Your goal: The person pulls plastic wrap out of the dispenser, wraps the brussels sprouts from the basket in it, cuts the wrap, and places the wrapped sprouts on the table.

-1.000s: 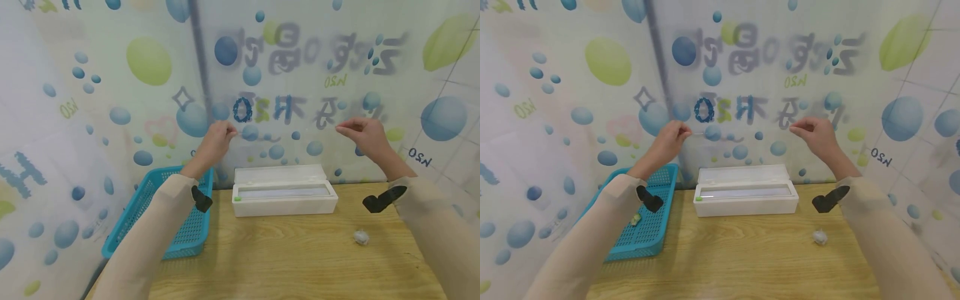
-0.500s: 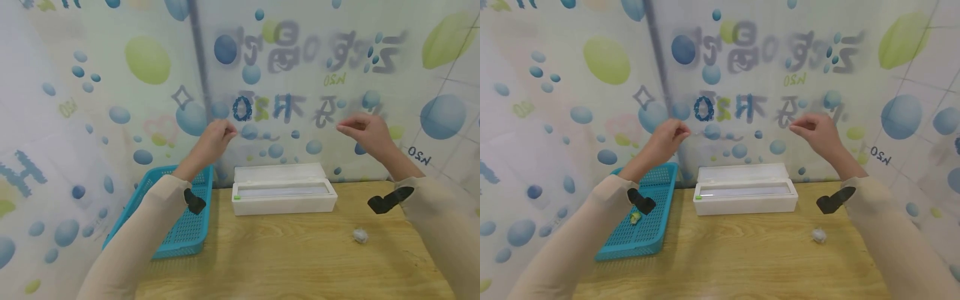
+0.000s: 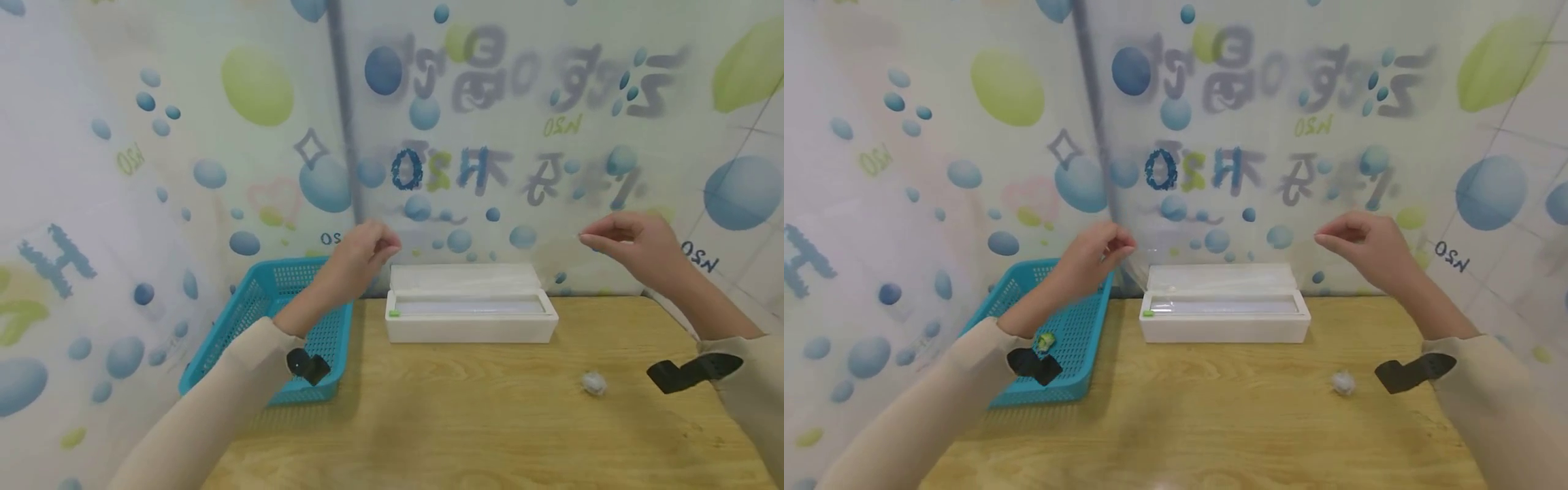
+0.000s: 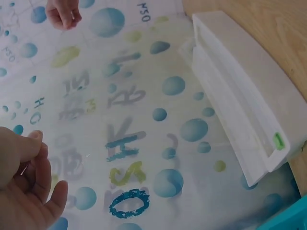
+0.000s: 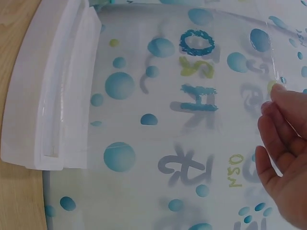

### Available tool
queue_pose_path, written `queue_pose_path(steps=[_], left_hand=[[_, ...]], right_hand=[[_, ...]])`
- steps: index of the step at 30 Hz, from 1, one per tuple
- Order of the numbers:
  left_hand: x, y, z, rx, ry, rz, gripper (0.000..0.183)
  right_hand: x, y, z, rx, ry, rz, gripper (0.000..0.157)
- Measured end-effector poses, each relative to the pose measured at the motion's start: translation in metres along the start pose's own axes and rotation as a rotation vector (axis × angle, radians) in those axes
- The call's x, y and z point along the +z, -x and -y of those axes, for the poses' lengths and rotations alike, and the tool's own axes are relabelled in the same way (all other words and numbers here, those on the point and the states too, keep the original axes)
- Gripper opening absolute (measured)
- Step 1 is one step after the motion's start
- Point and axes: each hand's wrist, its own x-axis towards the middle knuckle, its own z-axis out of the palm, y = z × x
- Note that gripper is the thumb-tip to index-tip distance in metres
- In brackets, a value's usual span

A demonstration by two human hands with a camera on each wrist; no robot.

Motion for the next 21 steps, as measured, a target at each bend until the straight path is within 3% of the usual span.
queue_pose_path(steps=[6, 13, 21], left_hand=[[0.01, 0.025, -0.012, 0.044, 0.044, -0.013, 0.004], [0.021, 0.052, -0.025, 0.024, 0.086, 0.001, 0.004], [0.033, 0.082, -0.032, 0.069, 0.14, 0.039, 0.004]], right_hand=[[0.0, 0.031, -0.001, -0.06, -0.003, 0.001, 0.009], [0.006, 0.067, 0.001, -0.093, -0.001, 0.019, 0.014], [0.015, 0.097, -0.001, -0.041, 0.016, 0.017, 0.013]])
